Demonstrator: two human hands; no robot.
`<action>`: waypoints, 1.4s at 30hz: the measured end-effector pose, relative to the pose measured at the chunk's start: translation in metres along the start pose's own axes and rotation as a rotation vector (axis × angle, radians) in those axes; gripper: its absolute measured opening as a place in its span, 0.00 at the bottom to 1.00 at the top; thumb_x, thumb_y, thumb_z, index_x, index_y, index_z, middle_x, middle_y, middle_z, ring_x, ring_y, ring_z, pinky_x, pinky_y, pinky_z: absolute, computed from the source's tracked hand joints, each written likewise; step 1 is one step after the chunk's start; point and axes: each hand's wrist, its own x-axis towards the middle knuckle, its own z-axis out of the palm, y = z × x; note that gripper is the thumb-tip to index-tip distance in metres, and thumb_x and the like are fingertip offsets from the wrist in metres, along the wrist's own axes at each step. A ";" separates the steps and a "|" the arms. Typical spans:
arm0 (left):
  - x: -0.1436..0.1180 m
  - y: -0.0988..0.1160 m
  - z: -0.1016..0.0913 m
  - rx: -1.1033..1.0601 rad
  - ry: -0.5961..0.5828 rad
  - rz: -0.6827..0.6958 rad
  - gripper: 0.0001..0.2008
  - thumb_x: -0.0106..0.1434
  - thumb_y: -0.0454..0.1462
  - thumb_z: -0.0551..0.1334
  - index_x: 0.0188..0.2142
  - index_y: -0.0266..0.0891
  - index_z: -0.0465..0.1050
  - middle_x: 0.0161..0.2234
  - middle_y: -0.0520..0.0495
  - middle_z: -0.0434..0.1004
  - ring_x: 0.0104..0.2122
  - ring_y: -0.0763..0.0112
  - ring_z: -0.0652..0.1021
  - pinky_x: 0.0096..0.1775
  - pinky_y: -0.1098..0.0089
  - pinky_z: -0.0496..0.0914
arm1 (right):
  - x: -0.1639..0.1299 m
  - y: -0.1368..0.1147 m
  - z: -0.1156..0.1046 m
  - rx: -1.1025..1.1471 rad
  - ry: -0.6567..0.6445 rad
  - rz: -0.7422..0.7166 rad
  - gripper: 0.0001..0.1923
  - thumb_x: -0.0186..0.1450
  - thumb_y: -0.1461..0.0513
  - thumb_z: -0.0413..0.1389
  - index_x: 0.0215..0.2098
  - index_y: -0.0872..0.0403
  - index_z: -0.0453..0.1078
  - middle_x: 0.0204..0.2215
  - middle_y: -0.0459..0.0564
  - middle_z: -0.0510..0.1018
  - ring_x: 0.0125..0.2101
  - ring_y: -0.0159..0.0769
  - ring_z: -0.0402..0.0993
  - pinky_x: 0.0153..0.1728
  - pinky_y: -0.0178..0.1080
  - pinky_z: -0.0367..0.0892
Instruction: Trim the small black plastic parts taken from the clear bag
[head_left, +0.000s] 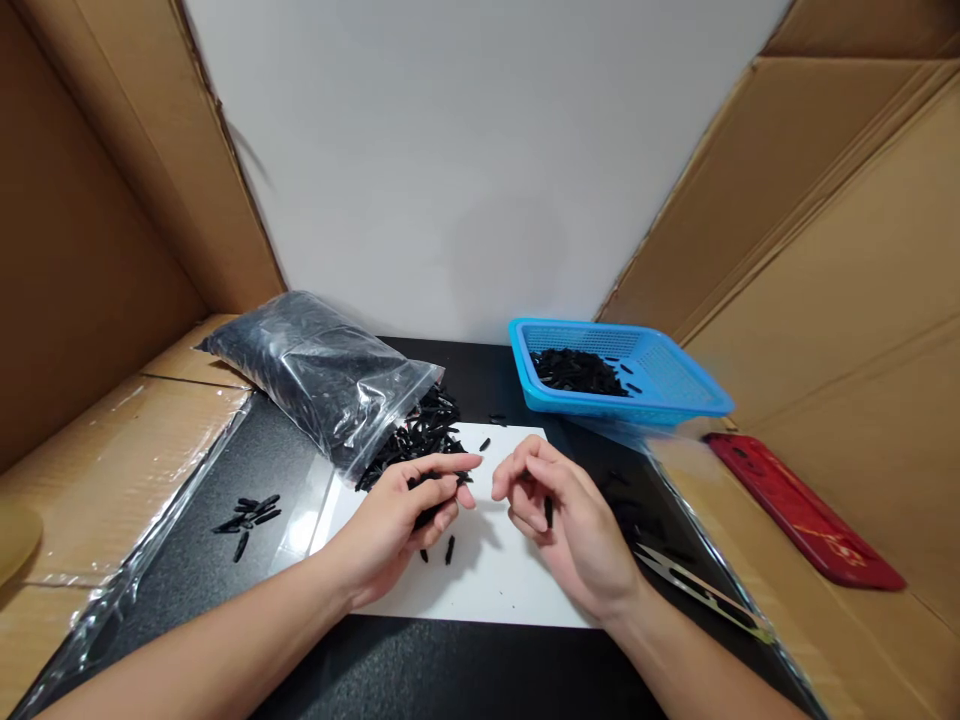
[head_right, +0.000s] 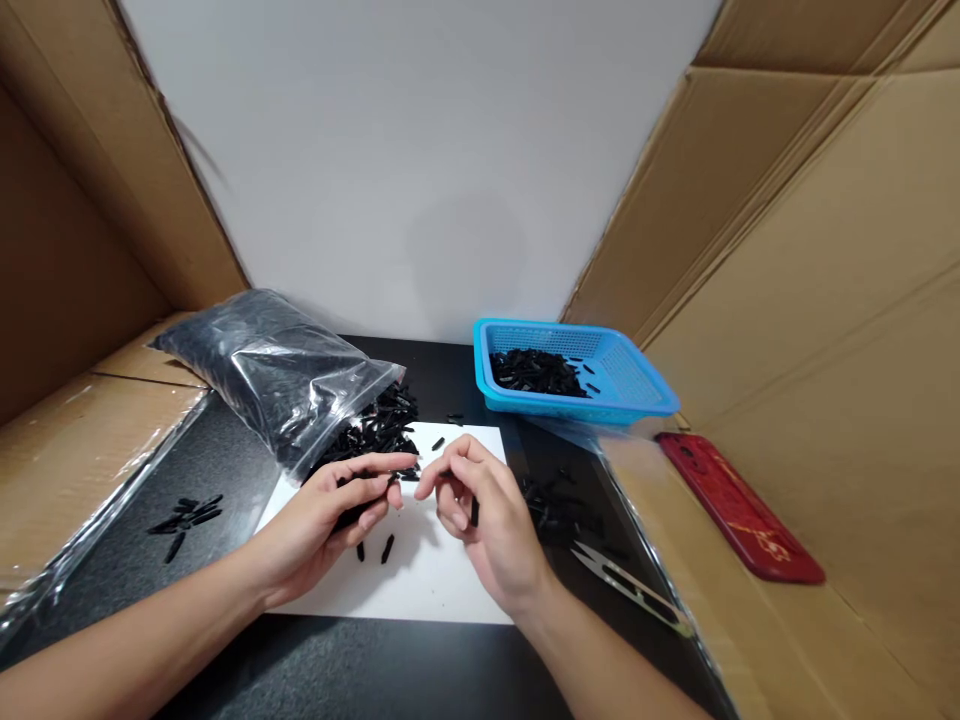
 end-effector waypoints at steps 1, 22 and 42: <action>0.000 0.000 0.000 0.005 0.004 0.000 0.20 0.57 0.39 0.69 0.49 0.34 0.77 0.30 0.48 0.74 0.22 0.82 0.60 0.23 0.75 0.47 | 0.000 -0.001 0.000 0.048 -0.028 0.042 0.13 0.62 0.55 0.58 0.26 0.53 0.65 0.23 0.45 0.75 0.15 0.23 0.49 0.16 0.31 0.43; -0.001 0.001 0.002 0.036 -0.013 0.067 0.13 0.65 0.40 0.60 0.43 0.32 0.74 0.26 0.50 0.71 0.18 0.82 0.58 0.19 0.75 0.44 | -0.003 0.001 -0.003 -0.619 0.061 -0.216 0.09 0.60 0.57 0.61 0.33 0.52 0.82 0.19 0.44 0.69 0.21 0.31 0.56 0.22 0.35 0.54; -0.001 -0.003 0.000 0.048 -0.034 0.036 0.16 0.58 0.47 0.69 0.34 0.37 0.72 0.24 0.53 0.72 0.18 0.83 0.58 0.21 0.76 0.45 | -0.001 0.007 -0.008 -0.491 0.093 -0.169 0.13 0.61 0.52 0.63 0.30 0.54 0.78 0.18 0.41 0.63 0.19 0.28 0.50 0.21 0.35 0.49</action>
